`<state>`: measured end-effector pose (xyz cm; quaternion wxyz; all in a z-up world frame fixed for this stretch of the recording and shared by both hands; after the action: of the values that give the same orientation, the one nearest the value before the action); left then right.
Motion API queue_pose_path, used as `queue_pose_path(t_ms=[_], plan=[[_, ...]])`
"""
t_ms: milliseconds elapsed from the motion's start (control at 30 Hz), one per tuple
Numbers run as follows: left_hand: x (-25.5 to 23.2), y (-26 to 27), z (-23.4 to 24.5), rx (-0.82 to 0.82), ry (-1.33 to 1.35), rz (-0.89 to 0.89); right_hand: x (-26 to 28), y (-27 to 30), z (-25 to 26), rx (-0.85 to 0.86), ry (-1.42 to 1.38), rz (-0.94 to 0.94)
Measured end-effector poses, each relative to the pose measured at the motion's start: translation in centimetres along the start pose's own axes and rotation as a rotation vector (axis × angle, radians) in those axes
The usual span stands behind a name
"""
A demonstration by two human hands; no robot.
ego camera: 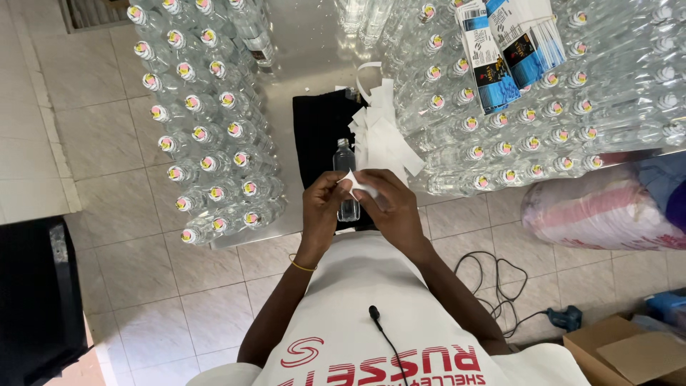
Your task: The person applies labels to clear plastic water bottles. They pick up a bottle, wrap a label around it, and place it on a table among other bottles. The process is repeated multiple times.
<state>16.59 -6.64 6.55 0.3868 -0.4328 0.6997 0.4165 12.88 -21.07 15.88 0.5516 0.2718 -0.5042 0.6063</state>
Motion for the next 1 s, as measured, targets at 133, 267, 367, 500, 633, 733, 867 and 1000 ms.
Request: queue_pose_path(t_ms=[133, 267, 367, 500, 633, 733, 867, 1000], plan=[[0.2, 0.1, -0.1, -0.044, -0.076, -0.023, -1.3, 0.1, 0.3, -0.037, -0.126, -0.069], [-0.6, 0.3, -0.1, -0.075, -0.099, -0.040, -1.3, -0.3, 0.1, -0.039, -0.120, -0.136], [0.1, 0.4, 1.0, -0.115, -0.144, -0.048, -1.6, -1.1, -0.3, -0.016, -0.161, -0.174], [-2.7, 0.9, 1.3, -0.226, -0.262, -0.168, -3.7, -1.1, -1.5, 0.103, -0.312, -0.233], [-0.5, 1.5, 2.2, -0.165, -0.158, -0.128, -9.9, -1.5, -1.9, 0.089, -0.429, -0.392], [-1.0, 3.2, 4.1, -0.230, -0.239, -0.102, -10.2, -3.7, -2.2, -0.039, -0.594, -0.475], [2.0, 4.3, 7.9, -0.501, 0.076, -0.135, -8.4, -5.6, -3.0, -0.066, -0.769, -0.615], [1.3, 5.2, 9.2, -0.628, 0.049, -0.193, -5.3, -5.6, -3.0, 0.010, -0.345, -0.193]])
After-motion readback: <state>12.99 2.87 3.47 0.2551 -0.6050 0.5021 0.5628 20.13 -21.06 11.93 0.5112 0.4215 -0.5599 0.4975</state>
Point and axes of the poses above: each hand's wrist, its own y-axis away from the middle knuckle, its own z-axis out of the back of the hand, x = y × z, the point moved 9 cm from there along -y, towards the middle knuckle, and after that the axes turned 3 degrees about z, right-handed, at the moved point
